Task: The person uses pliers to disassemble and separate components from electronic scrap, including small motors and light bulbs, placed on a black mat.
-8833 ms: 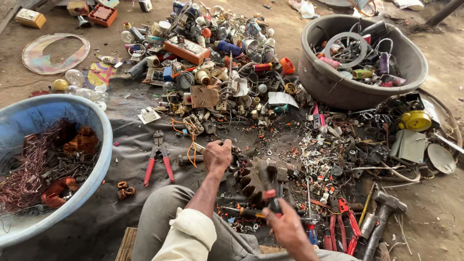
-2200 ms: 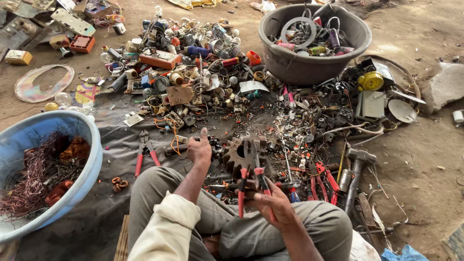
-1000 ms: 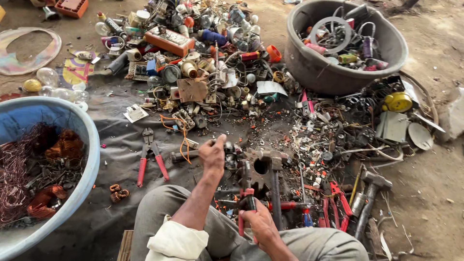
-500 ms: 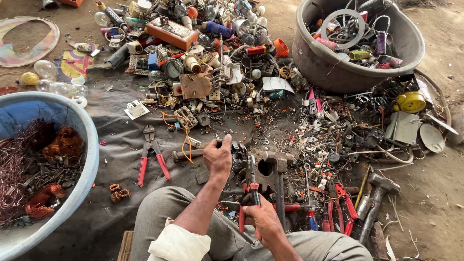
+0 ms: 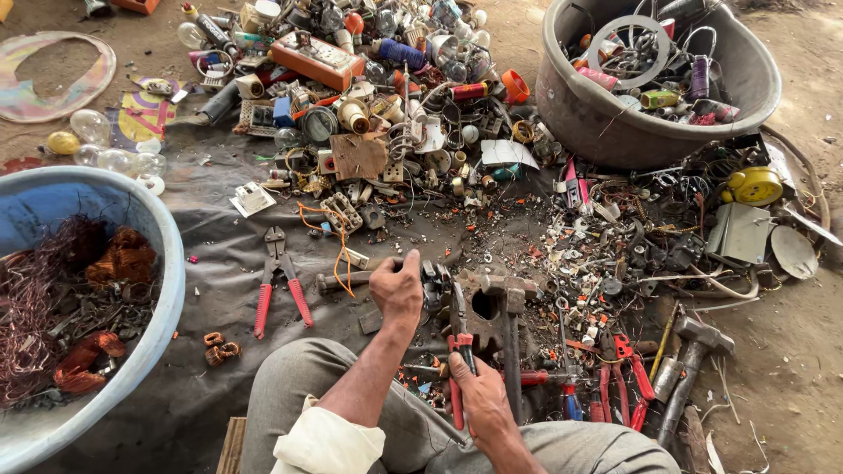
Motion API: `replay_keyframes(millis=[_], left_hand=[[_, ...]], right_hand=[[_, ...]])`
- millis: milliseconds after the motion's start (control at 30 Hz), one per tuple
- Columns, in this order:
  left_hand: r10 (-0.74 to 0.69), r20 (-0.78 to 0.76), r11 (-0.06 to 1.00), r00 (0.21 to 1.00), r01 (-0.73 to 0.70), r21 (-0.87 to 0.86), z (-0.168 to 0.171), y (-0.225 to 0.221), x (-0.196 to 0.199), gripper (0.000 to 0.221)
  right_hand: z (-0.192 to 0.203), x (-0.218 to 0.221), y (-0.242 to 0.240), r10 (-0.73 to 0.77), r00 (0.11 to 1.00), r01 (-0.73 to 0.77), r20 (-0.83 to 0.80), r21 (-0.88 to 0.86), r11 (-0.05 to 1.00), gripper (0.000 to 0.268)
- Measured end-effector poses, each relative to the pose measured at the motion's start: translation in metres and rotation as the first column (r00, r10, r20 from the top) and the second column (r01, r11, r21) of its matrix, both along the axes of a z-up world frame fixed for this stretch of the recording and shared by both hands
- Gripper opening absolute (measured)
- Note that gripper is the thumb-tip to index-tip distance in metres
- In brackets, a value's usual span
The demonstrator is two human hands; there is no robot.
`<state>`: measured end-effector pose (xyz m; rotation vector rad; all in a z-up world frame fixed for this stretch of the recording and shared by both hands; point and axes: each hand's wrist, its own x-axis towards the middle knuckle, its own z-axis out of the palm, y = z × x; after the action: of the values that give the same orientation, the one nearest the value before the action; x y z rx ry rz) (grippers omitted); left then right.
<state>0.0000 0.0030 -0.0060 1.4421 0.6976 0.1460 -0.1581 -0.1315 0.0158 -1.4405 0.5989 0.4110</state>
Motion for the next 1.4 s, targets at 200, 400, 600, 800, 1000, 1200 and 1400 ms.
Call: replay_keyframes(millis=[200,400,600,800,1000,1200,1400], left_hand=[[-0.041,-0.039,0.996,0.998,0.038,-0.083,-0.013,0.004,0.006,0.029],[-0.488,-0.1,0.87,0.867,0.492,0.016,-0.005,-0.002,-0.002,0.023],[-0.32,-0.241,0.888,0.916,0.379,0.262,-0.002,0.005,0.002,0.027],[-0.036,-0.115,0.925,0.993,0.077,0.371,-0.011,0.015,0.005,0.023],[-0.369,0.024,0.928,0.929,0.366,0.068,-0.089,0.022,0.029,0.018],[-0.667,-0.171,0.663,0.725,0.682,0.309,-0.07,-0.006,0.017,0.026],[-0.168,0.138,0.715,0.976,0.024,0.698,-0.004,0.015,0.003,0.032]], right_hand=[[0.0,0.005,-0.006,0.001,0.997,-0.003,-0.071,-0.035,0.999,0.038],[0.015,0.017,-0.026,-0.144,0.986,0.145,-0.088,0.013,0.989,0.036],[0.011,-0.005,-0.028,0.065,0.998,-0.07,-0.026,-0.305,0.95,0.035],[-0.016,-0.047,-0.023,0.196,0.979,-0.185,0.049,-0.165,0.969,0.032],[-0.012,-0.004,-0.031,-0.207,0.966,0.181,-0.157,-0.167,0.969,0.03],[0.014,0.005,-0.041,-0.18,0.98,0.176,0.08,0.06,0.983,0.038],[0.0,-0.045,-0.026,0.137,0.987,-0.125,0.082,-0.137,0.983,0.038]])
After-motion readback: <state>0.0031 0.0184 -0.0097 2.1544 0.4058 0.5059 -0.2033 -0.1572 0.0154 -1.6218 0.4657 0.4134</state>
